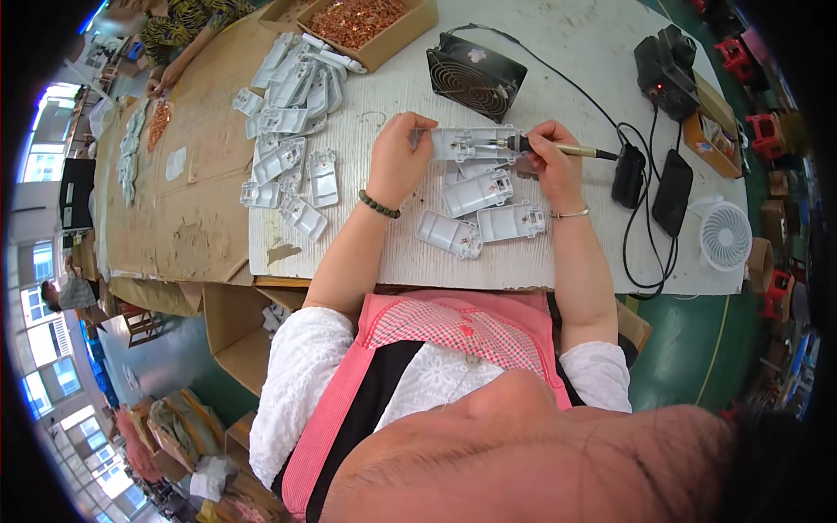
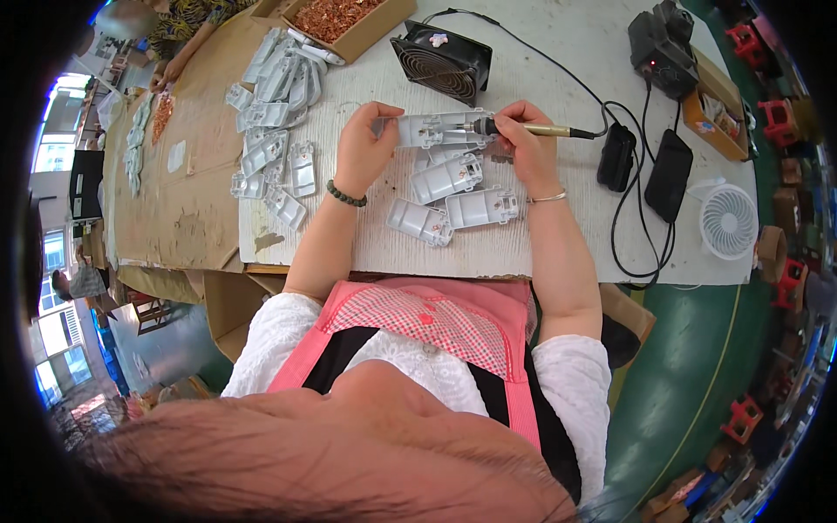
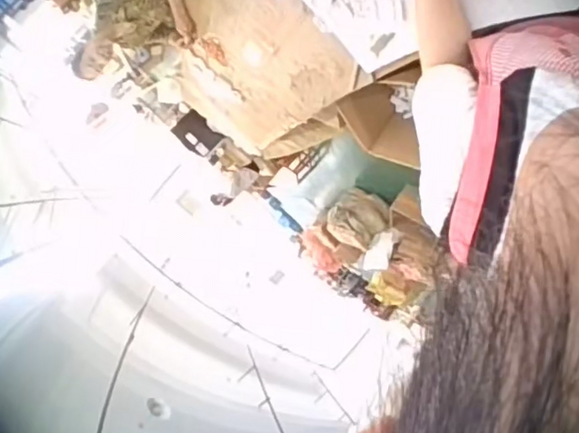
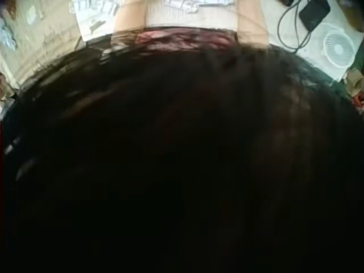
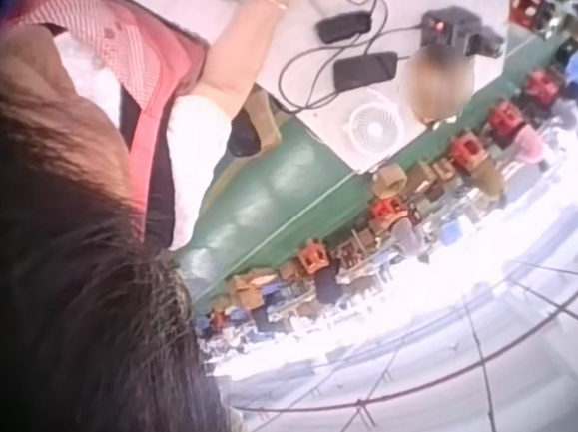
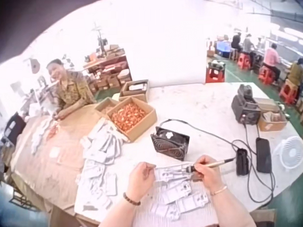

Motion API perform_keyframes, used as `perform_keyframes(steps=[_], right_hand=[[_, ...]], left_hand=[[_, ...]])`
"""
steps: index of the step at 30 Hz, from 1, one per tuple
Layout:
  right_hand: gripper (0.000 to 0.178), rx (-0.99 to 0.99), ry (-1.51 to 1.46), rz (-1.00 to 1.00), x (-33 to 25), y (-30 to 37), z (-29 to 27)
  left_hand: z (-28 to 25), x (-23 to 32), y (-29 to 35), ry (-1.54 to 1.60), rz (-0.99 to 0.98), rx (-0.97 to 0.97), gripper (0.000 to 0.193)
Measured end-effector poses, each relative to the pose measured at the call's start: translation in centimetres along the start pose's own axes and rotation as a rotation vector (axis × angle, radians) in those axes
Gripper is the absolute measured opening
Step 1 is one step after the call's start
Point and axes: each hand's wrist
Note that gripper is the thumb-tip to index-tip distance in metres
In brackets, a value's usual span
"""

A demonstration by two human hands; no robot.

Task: The recorder is soldering components into plastic electronic housings at a factory workbench.

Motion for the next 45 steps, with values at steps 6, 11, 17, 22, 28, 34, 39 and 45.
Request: perform_keyframes(steps=[6,11,17,22,28,34,39,45], right_hand=[[0.010,0.024,-0.023,0.007,-0.3,0.1,0.2],[0.010,0.000,0.046,-0.018,-0.4,0.2,0.4],[0.008,0.014,0.051,0.003,-0.6,0.4,0.6],[0.009,0.119,-0.268,0.019,-0.5,-0.3,-0.4],[0.007,0.102,-0.400,0.016,-0.5,-0.6,-0.7],[0.008,0.104,-0.400,0.013,0.3,-1.3,-0.6],[0.009,0.113,-0.396,-0.006,0.2,-1.3,-1.1],[0.009,0.110,-0.403,0.003,0.2,-1.6,-0.5]], left_hand=[[0.1,-0.4,0.0,0.027,-0.011,0.007,0.012],[0.1,0.1,-0.1,0.017,-0.014,0.006,0.012],[-0.1,0.2,0.0,-0.009,0.062,0.037,0.012],[0.0,0.9,0.5,0.027,-0.065,-0.043,0.014],[-4.6,5.5,-2.0,0.101,0.386,0.019,0.026],[-10.8,11.0,-3.4,0.610,0.329,-0.071,0.045],[-13.4,11.6,-2.0,0.560,0.352,0.022,0.047],[-14.5,12.6,-0.3,0.527,0.376,0.065,0.049]])
Point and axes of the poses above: each hand's wrist, its own y-axis away from the middle knuckle, its own z-axis out of the palm, x = y × z, and after that the axes turned 14 degrees about x, right-handed
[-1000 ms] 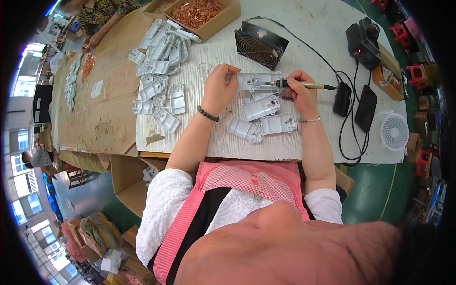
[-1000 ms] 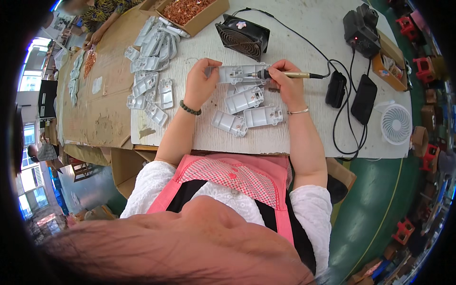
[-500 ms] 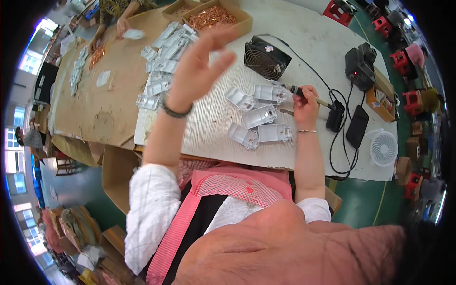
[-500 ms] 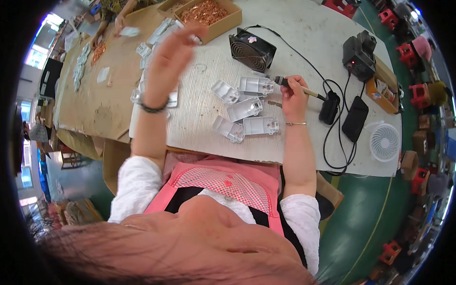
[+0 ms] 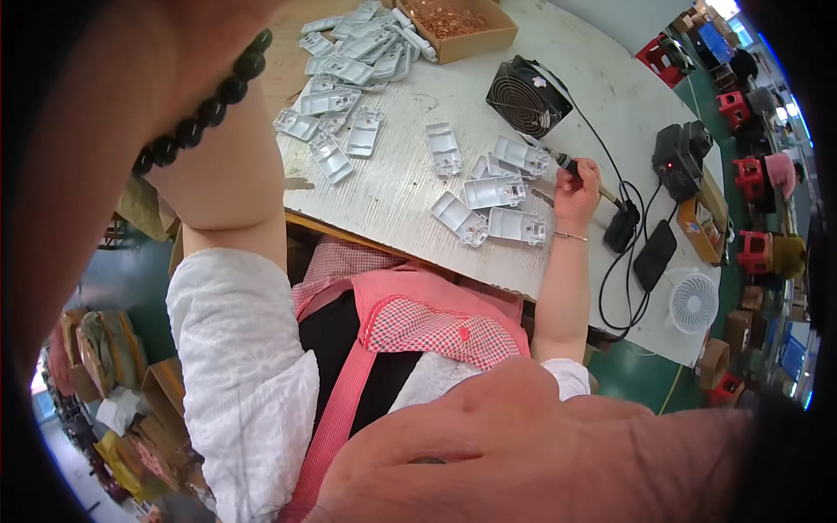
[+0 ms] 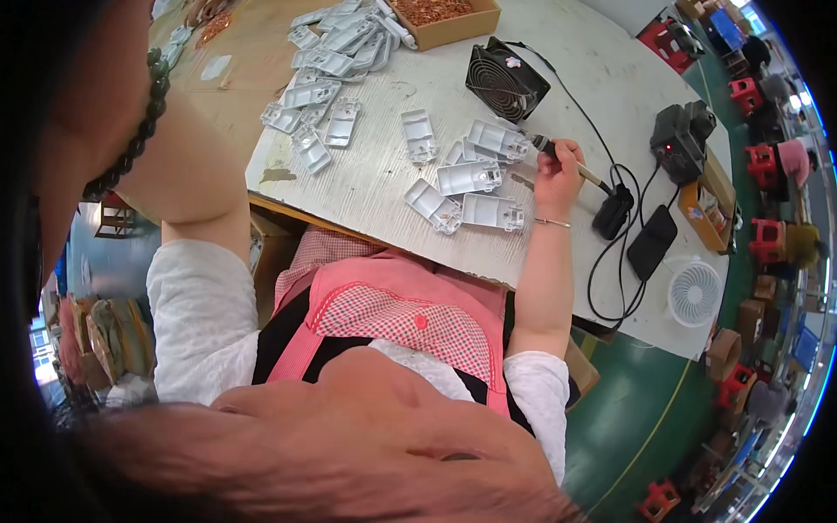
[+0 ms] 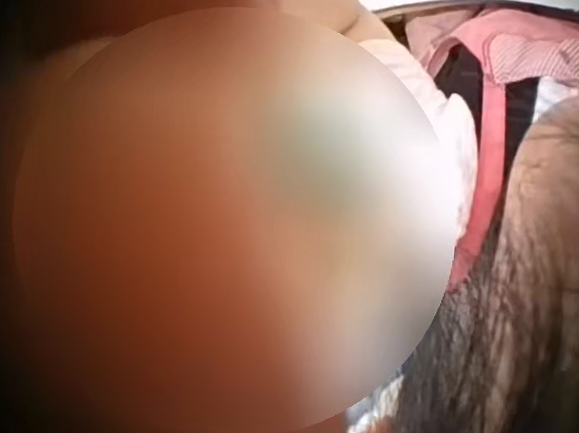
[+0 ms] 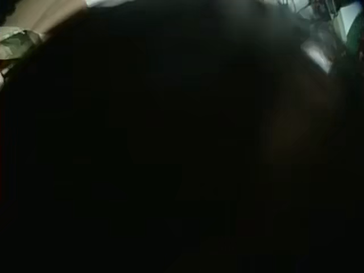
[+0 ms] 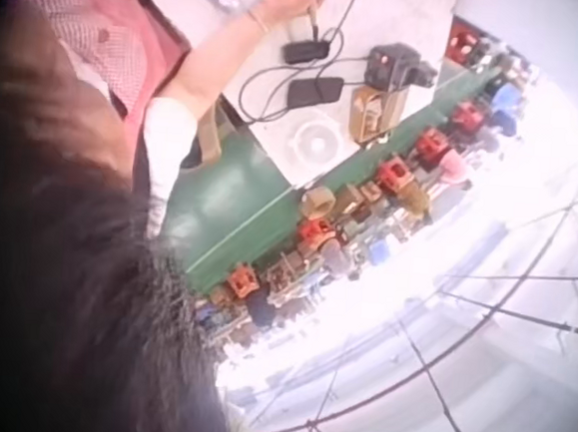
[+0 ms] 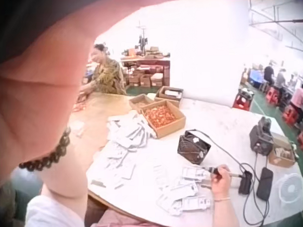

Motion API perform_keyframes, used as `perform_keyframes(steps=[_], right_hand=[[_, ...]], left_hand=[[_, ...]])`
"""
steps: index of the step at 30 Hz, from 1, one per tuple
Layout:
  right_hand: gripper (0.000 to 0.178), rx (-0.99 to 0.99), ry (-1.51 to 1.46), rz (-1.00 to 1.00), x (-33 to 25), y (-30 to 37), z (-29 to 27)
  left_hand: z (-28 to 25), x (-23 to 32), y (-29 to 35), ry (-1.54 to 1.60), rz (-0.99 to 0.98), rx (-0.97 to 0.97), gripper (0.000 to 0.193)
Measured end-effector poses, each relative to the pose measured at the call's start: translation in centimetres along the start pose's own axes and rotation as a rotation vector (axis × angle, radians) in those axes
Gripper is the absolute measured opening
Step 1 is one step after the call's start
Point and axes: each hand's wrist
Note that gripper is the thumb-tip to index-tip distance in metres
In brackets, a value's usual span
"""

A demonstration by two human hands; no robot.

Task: The recorder is soldering components into plastic electronic housings at a factory workbench.

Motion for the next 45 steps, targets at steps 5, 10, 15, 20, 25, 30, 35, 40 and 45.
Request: perform_keyframes(steps=[5,10,15,20,25,30,35,40,45], right_hand=[[0.009,-0.019,-0.037,0.006,-0.1,0.2,-0.3],[0.009,-0.017,-0.029,0.011,0.0,0.0,-0.4],[0.008,-0.019,-0.041,-0.006,-0.1,0.1,0.1],[0.010,-0.014,-0.036,-0.013,0.0,0.1,0.0],[0.010,-0.024,-0.046,-0.014,0.1,-0.1,-0.2],[0.010,0.000,-0.032,-0.018,-0.1,0.1,0.2],[0.010,-0.027,-0.036,-0.018,0.1,-0.4,-0.3],[0.010,-0.030,-0.041,-0.008,0.2,-0.2,-0.3],[0.009,-0.024,-0.029,-0.009,0.0,-0.1,-0.2]], left_hand=[[-0.6,1.6,-0.3,-0.043,0.046,0.002,0.051],[-0.6,2.5,-0.5,-0.066,0.100,-0.006,0.053],[-0.4,3.3,-0.5,-0.088,0.133,-0.017,0.055],[-0.3,4.0,-0.5,-0.108,0.166,-0.025,0.057],[-0.3,4.8,-1.1,-0.134,0.219,-0.032,0.059],[-0.3,5.2,-1.1,-0.156,0.262,-0.034,0.061],[-0.6,5.9,-1.2,-0.183,0.301,-0.037,0.063],[-0.8,6.5,-1.4,-0.206,0.345,-0.038,0.066],[-0.9,6.8,-1.7,-0.220,0.387,-0.043,0.068]])
Point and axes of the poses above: each hand's wrist, its own y-axis away from the middle knuckle, its own z-axis out of the palm, x = y × z, and after that the axes turned 14 degrees about x, right-handed
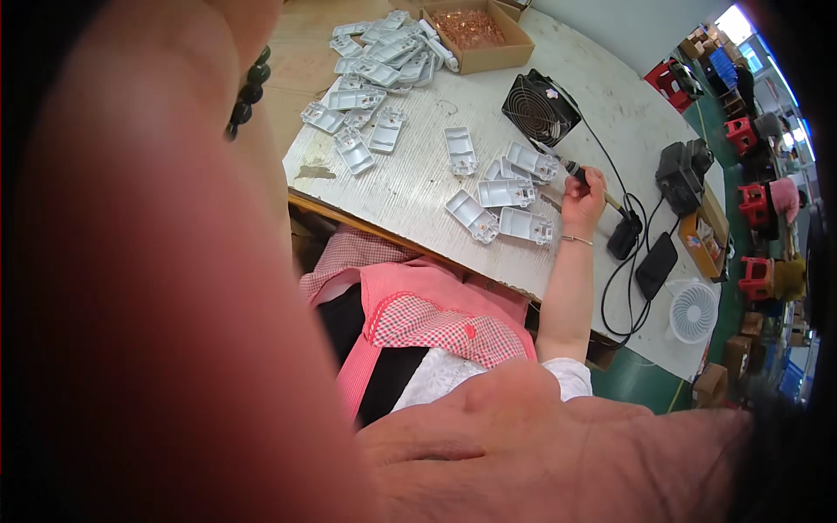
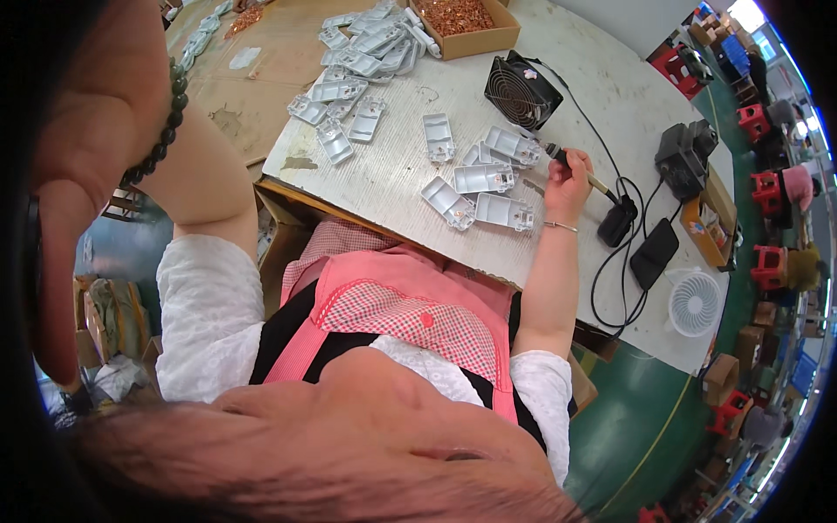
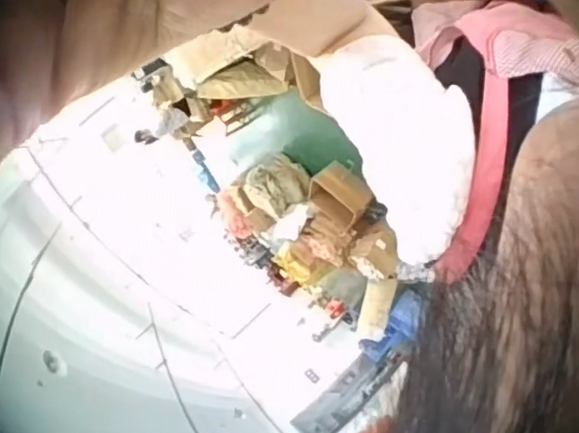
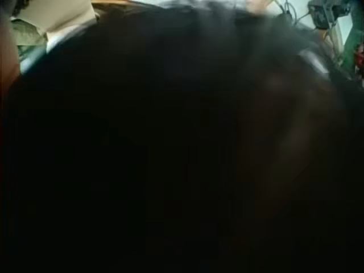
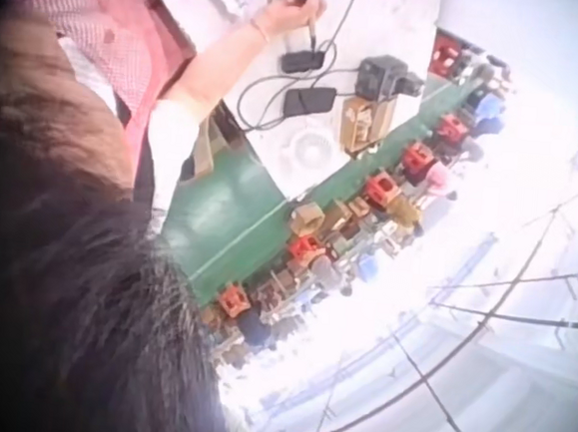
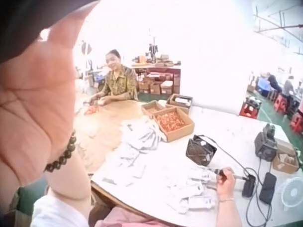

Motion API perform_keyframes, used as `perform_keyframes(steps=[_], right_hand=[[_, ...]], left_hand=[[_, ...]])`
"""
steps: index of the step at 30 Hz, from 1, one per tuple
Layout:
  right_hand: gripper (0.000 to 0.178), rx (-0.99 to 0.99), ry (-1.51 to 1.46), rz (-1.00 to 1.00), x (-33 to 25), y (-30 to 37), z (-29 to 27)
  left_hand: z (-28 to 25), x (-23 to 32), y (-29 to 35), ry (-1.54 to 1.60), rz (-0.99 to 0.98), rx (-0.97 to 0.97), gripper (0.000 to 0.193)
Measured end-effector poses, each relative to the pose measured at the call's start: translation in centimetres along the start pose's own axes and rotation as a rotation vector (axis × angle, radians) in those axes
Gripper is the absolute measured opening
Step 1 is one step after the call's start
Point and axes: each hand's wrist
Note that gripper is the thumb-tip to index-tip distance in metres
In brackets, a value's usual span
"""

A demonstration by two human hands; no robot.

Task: The recorder is soldering components into plastic electronic housings at a factory workbench.

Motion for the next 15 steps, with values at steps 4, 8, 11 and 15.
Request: perform_keyframes(steps=[4,8,11,15], right_hand=[[0.008,-0.011,-0.028,0.021,0.2,0.0,0.0],[0.008,0.002,-0.043,-0.002,0.6,-1.3,-1.4],[0.008,-0.002,-0.031,0.009,0.9,-1.4,-1.6],[0.007,0.015,-0.021,0.012,0.7,-0.9,-1.2]], left_hand=[[-0.1,0.1,0.1,-0.022,0.029,0.003,0.070],[-0.3,0.0,-0.2,-0.025,0.049,-0.005,0.072],[-0.6,0.1,0.1,-0.046,0.062,-0.001,0.073],[-0.8,0.5,0.3,-0.073,0.091,0.002,0.075]])
Point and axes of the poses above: each hand's wrist, its own y-axis away from the middle knuckle, its own z-axis out of the palm, x = y × z, and after that the axes turned 14 degrees about x, right-handed
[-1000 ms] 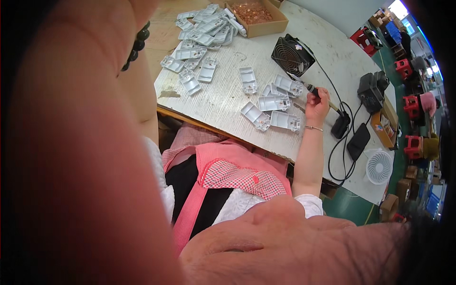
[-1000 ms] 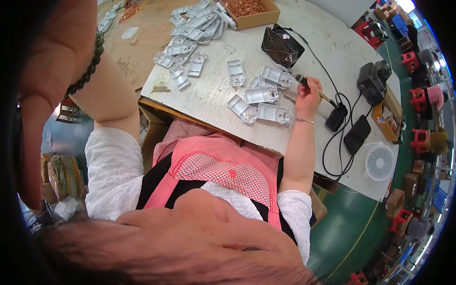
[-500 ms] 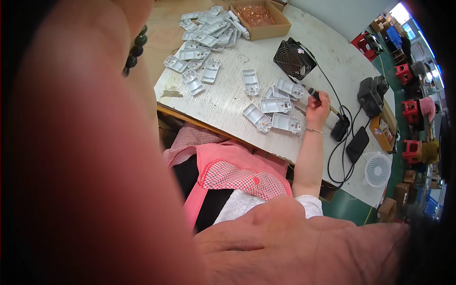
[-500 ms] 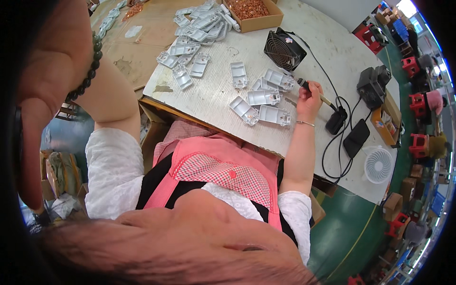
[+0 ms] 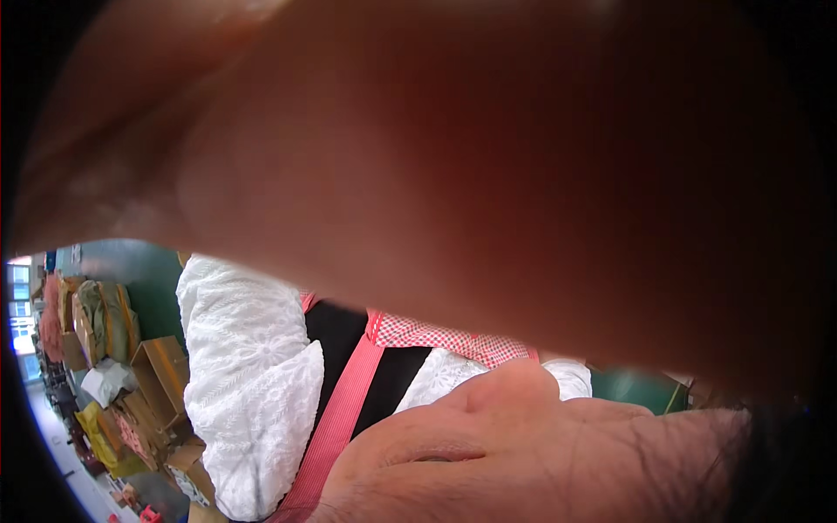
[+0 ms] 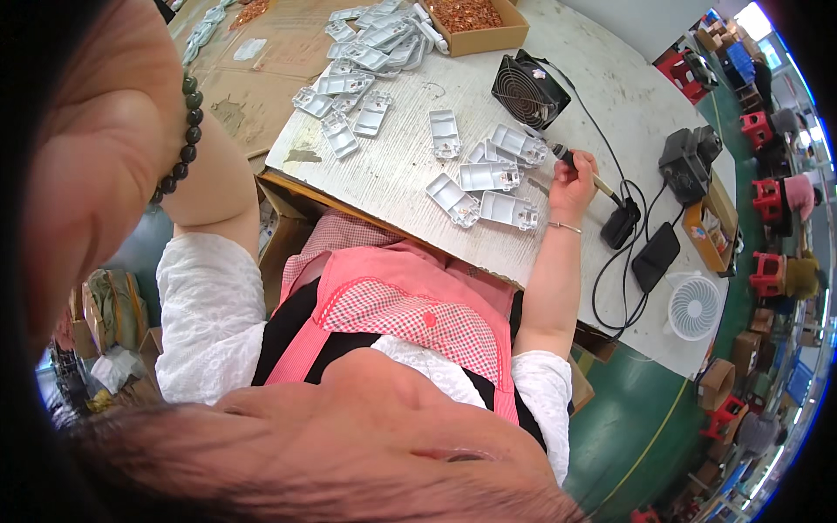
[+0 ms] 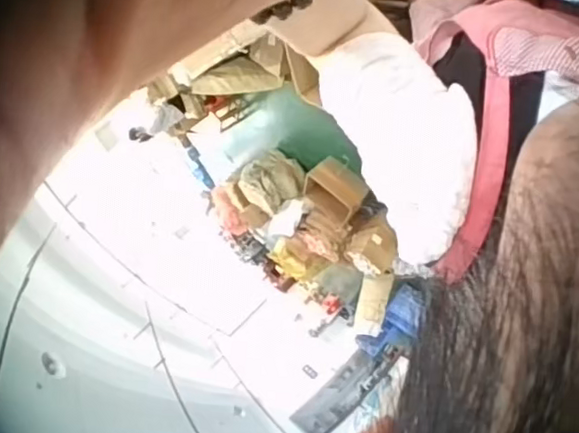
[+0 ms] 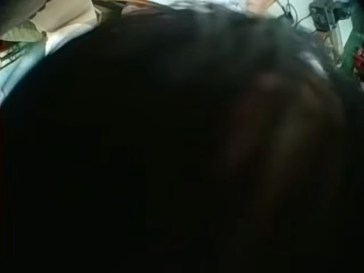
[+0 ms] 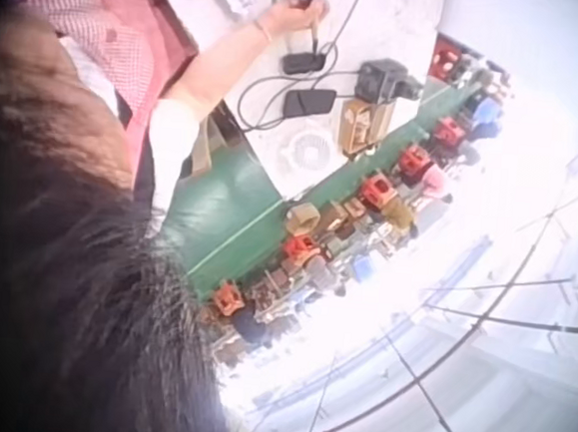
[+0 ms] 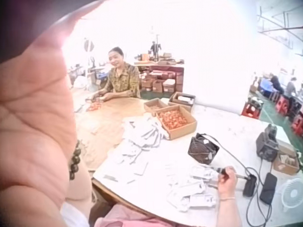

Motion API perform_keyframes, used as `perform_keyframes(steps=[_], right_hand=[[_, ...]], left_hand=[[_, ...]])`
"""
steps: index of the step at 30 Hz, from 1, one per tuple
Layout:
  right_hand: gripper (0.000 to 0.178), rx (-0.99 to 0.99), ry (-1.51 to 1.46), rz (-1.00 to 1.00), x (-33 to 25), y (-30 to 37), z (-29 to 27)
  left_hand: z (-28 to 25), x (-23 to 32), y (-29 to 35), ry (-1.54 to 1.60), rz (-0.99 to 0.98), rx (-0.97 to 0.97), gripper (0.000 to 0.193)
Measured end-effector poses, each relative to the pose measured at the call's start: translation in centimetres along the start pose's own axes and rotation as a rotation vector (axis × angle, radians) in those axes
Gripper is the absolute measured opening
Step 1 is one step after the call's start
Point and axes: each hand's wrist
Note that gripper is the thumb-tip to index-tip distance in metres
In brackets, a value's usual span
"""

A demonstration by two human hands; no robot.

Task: The recorder is soldering components into plastic electronic housings at a factory workbench.

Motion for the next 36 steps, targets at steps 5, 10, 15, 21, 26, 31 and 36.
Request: perform_keyframes(steps=[5,10,15,21,26,31,36], right_hand=[[0.007,-0.023,0.008,-0.002,0.1,-0.3,-0.4],[0.007,-0.009,0.016,-0.007,0.1,-0.1,-0.1],[0.008,-0.046,0.012,-0.008,0.2,-0.4,-0.2],[0.009,-0.007,0.005,-0.007,0.1,0.0,-0.1],[0.009,-0.024,0.190,-0.112,-0.4,-0.3,-0.5],[0.009,-0.036,0.034,0.010,-1.2,0.8,1.1],[0.008,-0.033,0.042,0.025,-0.8,0.9,0.8]], left_hand=[[0.0,-0.1,-0.1,-0.016,0.032,-0.004,0.078],[0.1,-0.2,0.1,-0.033,0.061,-0.006,0.080],[0.1,0.0,0.1,-0.049,0.091,-0.011,0.082],[0.3,0.4,0.1,-0.061,0.125,-0.031,0.085],[1.6,-0.1,-0.1,-0.025,0.139,-0.079,0.088],[3.4,0.3,-0.1,0.001,0.166,-0.109,0.091],[3.6,-0.6,2.7,0.237,-0.357,0.119,0.088]])
Point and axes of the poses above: each hand's wrist, its own y-axis away from the middle knuckle, its own z-axis out of the palm, x = y × z, and after that the axes turned 14 degrees about x, right-handed
